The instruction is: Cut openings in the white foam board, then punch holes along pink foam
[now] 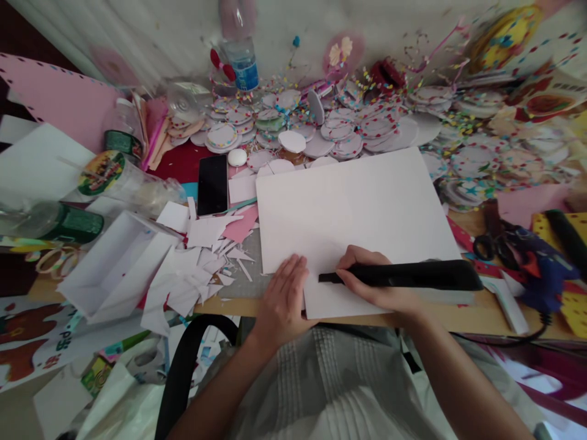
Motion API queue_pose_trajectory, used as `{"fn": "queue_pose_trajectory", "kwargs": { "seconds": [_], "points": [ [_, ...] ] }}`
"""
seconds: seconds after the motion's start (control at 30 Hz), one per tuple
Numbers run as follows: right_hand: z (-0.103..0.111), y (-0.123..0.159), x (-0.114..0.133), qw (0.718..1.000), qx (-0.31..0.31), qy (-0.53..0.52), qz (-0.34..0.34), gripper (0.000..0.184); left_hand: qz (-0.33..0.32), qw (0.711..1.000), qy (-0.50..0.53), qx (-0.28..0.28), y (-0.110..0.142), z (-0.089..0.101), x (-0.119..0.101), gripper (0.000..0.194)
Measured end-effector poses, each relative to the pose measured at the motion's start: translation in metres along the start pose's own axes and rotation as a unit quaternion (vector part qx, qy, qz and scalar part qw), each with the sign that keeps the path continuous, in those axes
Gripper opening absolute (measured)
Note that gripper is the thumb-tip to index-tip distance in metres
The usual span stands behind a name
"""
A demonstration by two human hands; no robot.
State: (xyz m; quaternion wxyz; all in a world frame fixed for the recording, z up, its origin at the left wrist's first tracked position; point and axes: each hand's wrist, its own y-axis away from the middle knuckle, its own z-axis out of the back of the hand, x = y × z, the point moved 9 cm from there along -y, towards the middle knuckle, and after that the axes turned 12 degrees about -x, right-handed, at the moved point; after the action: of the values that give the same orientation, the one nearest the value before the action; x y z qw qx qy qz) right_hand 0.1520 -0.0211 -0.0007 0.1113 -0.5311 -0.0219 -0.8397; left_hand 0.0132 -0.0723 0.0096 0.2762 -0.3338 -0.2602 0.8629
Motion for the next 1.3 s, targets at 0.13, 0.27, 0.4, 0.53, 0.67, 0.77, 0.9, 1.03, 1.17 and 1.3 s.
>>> {"fn": "queue_pose_trajectory", "kwargs": {
  "seconds": [0.13, 0.27, 0.4, 0.53, 0.67, 0.77, 0.9, 1.03, 1.17, 1.3],
  "points": [
    [0.0, 0.003, -0.001, 1.0, 0.001, 0.008, -0.004, 0.012, -0.011, 1.0, 0.0, 0.004, 0.002, -0.001, 0.0, 0.069],
    [-0.004, 0.007, -0.003, 1.0, 0.003, 0.011, 0.002, 0.01, -0.017, 1.0, 0.0, 0.016, 0.005, -0.004, 0.001, 0.068],
    [-0.007, 0.01, -0.009, 1.0, 0.013, 0.009, 0.003, 0.01, -0.014, 1.0, -0.001, 0.013, 0.005, -0.004, 0.002, 0.071],
    [-0.007, 0.009, -0.011, 1.0, 0.017, 0.005, 0.015, 0.01, -0.01, 1.0, -0.001, 0.017, 0.004, -0.005, 0.002, 0.072],
    [-0.007, 0.008, -0.011, 1.0, 0.023, 0.001, 0.018, 0.011, -0.012, 1.0, -0.002, 0.008, 0.002, -0.003, 0.001, 0.072],
    [-0.005, 0.006, -0.011, 1.0, 0.017, -0.001, 0.009, 0.011, -0.011, 1.0, 0.001, 0.009, 0.002, -0.003, 0.001, 0.071],
    [0.001, 0.006, -0.012, 0.999, -0.012, -0.028, -0.008, 0.014, -0.014, 1.0, 0.003, 0.004, 0.002, -0.002, 0.0, 0.071],
    [0.004, 0.009, -0.017, 0.998, -0.033, -0.044, -0.026, 0.014, -0.007, 1.0, -0.001, 0.005, 0.003, -0.003, 0.002, 0.07],
    [0.003, 0.01, -0.018, 0.998, -0.036, -0.034, -0.023, 0.013, -0.009, 1.0, 0.002, 0.009, 0.003, -0.003, 0.001, 0.069],
    [-0.001, 0.008, -0.014, 1.0, -0.01, -0.012, -0.013, 0.013, -0.011, 1.0, 0.003, 0.007, 0.003, -0.003, 0.001, 0.069]
  ]
}}
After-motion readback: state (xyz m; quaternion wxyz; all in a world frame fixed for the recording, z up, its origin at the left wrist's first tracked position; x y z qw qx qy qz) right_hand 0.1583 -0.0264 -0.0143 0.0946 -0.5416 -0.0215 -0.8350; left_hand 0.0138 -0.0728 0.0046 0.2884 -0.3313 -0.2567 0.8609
